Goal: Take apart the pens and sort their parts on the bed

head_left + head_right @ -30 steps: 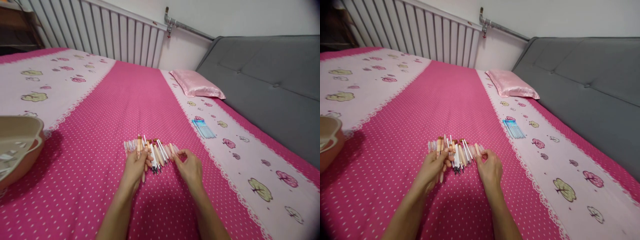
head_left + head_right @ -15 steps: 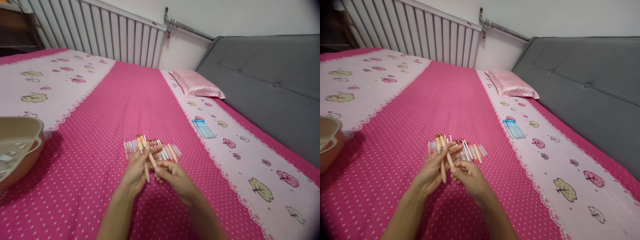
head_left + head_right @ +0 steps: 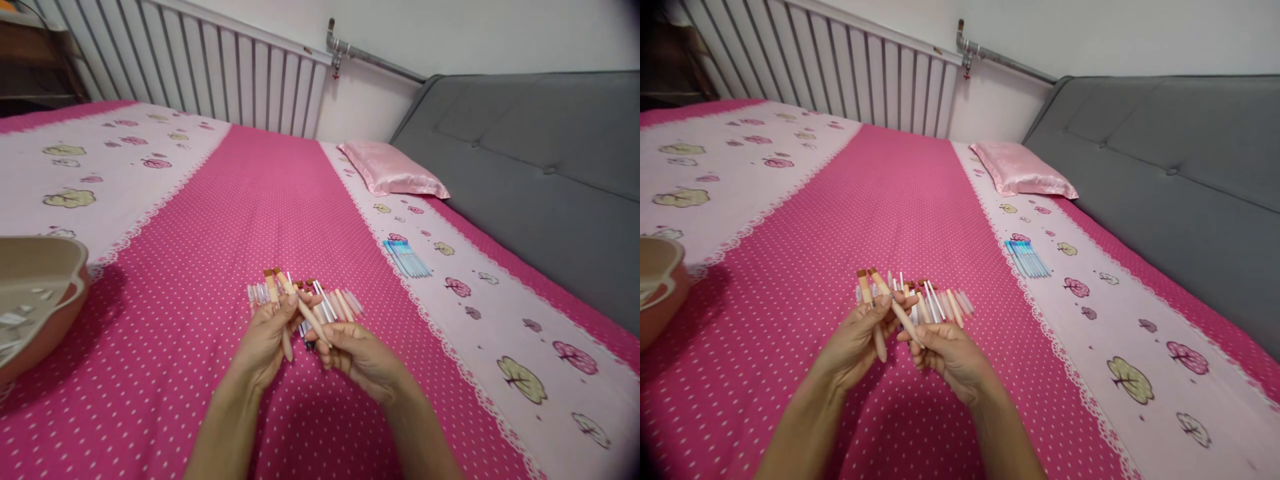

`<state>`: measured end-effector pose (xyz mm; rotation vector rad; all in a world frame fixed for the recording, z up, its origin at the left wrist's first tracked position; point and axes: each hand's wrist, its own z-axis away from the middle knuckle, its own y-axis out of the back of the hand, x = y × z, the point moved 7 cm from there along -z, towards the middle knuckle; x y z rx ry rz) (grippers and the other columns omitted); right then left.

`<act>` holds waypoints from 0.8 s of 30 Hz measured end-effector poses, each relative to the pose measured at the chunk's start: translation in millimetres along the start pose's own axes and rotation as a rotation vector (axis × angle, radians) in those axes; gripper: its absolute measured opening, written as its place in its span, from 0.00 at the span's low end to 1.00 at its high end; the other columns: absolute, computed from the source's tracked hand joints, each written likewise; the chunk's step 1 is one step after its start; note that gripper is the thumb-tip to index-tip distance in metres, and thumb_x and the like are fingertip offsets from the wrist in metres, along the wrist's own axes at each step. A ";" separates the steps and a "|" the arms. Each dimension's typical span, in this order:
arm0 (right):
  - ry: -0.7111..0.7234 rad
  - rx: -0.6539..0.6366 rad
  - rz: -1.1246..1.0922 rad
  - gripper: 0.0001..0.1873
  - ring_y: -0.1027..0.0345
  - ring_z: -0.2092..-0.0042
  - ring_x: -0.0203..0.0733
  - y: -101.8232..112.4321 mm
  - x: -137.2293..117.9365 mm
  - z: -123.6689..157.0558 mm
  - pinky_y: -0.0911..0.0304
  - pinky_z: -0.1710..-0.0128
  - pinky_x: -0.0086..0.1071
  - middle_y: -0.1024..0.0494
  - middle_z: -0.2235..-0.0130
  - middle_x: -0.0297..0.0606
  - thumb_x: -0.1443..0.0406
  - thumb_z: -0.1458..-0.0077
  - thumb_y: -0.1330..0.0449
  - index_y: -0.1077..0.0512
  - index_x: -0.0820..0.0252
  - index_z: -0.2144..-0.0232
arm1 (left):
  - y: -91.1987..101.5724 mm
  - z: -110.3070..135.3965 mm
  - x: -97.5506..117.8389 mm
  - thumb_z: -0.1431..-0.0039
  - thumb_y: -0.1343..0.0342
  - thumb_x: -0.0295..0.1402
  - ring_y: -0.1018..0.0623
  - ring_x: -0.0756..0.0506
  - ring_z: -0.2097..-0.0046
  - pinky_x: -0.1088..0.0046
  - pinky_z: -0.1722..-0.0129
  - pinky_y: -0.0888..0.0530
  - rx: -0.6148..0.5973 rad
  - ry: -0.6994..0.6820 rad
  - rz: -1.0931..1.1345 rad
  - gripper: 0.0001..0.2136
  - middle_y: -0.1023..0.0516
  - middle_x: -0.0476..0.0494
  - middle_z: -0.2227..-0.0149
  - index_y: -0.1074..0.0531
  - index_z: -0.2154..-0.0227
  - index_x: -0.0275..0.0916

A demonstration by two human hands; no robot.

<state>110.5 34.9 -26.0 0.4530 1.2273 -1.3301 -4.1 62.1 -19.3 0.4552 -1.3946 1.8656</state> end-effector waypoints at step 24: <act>0.277 0.370 0.377 0.13 0.35 0.73 0.35 6.4 -16.7 4.4 0.39 0.71 0.29 0.26 0.75 0.34 0.58 0.56 0.35 0.27 0.63 0.70 | 6.5 -3.1 3.5 0.44 0.45 0.26 0.21 0.46 0.58 0.76 0.60 0.24 0.087 -0.080 0.009 0.06 0.19 0.37 0.64 0.23 0.70 0.31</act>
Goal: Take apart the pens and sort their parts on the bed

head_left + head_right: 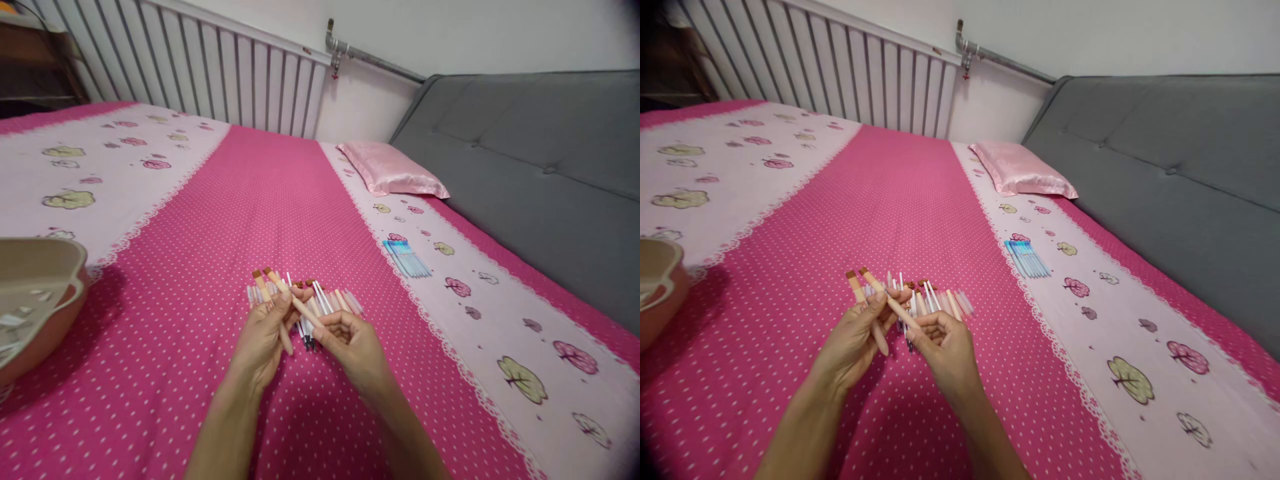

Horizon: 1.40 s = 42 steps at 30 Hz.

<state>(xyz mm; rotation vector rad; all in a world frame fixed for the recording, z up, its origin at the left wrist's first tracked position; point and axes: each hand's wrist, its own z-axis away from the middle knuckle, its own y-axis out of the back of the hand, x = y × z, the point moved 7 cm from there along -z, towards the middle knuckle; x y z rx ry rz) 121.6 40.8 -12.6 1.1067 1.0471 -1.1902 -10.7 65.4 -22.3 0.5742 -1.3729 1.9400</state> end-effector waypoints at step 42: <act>0.509 0.574 0.621 0.12 0.27 0.69 0.40 41.4 -30.4 12.1 0.32 0.70 0.31 0.19 0.67 0.41 0.63 0.48 0.41 0.23 0.62 0.62 | 30.9 -19.4 -24.7 0.46 0.43 0.38 0.32 0.53 0.88 0.78 0.88 0.34 0.063 0.032 -0.544 0.14 0.23 0.41 0.81 0.28 0.76 0.29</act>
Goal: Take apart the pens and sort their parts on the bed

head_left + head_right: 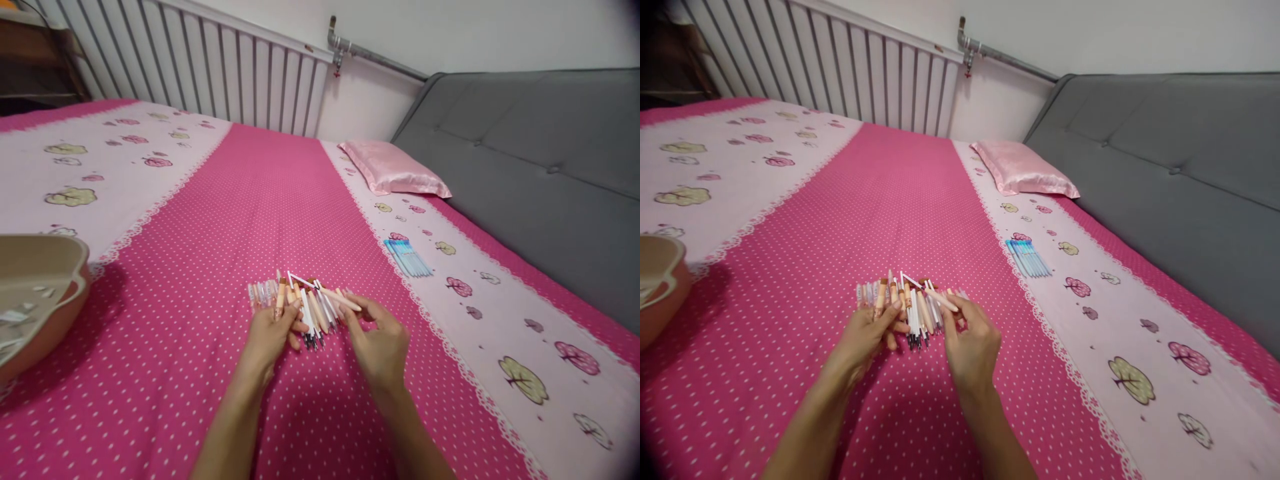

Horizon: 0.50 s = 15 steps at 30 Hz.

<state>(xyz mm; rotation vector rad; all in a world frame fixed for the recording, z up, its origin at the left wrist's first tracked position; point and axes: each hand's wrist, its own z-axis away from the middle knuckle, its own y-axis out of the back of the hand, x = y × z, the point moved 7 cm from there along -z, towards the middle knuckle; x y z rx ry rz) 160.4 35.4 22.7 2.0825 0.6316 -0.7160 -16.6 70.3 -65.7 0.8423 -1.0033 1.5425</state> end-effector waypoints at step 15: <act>-0.197 -0.134 0.130 0.16 0.26 0.67 0.45 -11.3 25.2 -2.8 0.32 0.65 0.39 0.19 0.64 0.42 0.60 0.47 0.45 0.24 0.60 0.59 | -7.7 10.2 9.6 0.47 0.44 0.45 0.39 0.57 0.89 0.85 0.90 0.44 -0.030 0.007 0.007 0.19 0.29 0.45 0.87 0.31 0.81 0.32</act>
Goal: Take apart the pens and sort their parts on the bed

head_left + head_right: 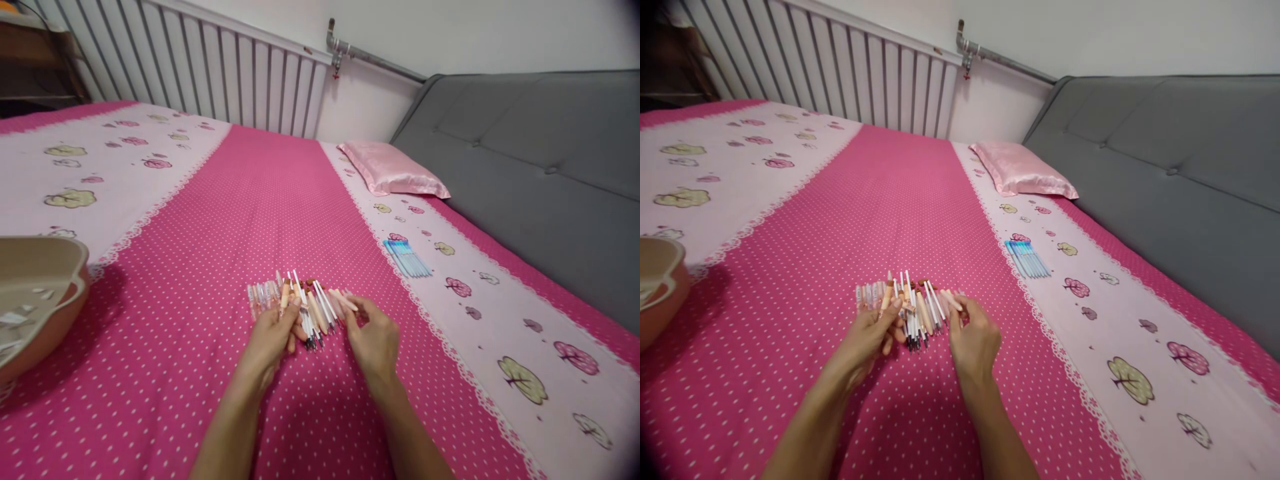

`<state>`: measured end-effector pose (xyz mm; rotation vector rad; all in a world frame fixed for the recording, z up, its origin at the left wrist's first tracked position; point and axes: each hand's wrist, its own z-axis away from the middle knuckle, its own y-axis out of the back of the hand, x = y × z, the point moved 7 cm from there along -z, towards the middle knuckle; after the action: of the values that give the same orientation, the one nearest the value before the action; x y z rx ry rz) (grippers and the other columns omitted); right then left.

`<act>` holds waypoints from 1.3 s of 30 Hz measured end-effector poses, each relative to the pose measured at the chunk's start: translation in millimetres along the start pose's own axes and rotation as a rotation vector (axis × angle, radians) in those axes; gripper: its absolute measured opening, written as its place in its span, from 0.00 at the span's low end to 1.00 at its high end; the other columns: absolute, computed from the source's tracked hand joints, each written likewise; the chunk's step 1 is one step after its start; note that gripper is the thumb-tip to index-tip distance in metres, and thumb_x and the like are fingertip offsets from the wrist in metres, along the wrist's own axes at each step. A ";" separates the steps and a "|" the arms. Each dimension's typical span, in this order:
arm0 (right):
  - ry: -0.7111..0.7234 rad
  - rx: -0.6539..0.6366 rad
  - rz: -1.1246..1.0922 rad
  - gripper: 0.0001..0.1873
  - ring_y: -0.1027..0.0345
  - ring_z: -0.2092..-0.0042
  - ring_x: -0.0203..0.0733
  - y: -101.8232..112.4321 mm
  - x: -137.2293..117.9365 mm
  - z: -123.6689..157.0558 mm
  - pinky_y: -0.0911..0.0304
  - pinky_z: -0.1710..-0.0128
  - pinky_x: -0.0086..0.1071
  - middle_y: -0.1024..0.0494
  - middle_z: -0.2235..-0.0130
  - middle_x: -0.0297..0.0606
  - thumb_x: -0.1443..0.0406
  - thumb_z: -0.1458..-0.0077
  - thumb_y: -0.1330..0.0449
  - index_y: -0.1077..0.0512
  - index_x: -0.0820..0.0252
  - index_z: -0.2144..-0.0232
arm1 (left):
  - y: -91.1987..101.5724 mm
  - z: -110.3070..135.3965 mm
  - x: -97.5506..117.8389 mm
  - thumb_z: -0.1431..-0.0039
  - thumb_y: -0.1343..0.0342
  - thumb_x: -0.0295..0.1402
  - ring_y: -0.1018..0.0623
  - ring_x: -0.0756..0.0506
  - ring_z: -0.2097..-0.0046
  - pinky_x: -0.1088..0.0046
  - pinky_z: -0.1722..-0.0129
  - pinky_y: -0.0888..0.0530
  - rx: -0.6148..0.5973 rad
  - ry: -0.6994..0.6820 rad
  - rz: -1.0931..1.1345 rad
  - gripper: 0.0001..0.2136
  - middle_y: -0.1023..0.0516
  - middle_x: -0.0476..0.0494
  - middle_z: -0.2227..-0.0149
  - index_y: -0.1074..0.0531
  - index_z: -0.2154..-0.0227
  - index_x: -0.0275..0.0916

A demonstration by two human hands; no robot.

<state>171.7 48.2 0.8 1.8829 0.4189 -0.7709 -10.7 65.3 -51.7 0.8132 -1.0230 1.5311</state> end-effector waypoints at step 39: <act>-0.193 -0.275 -0.570 0.09 0.32 0.73 0.38 -16.4 -23.5 18.2 0.35 0.72 0.31 0.24 0.75 0.36 0.62 0.58 0.34 0.26 0.60 0.73 | -15.5 14.1 30.8 0.53 0.37 0.36 0.27 0.48 0.64 0.75 0.62 0.31 -0.113 -0.144 0.410 0.09 0.22 0.42 0.65 0.21 0.70 0.36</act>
<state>138.8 40.0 0.4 1.4224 0.9093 -1.1901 -1.8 65.4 -15.5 0.6677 -1.4369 1.7543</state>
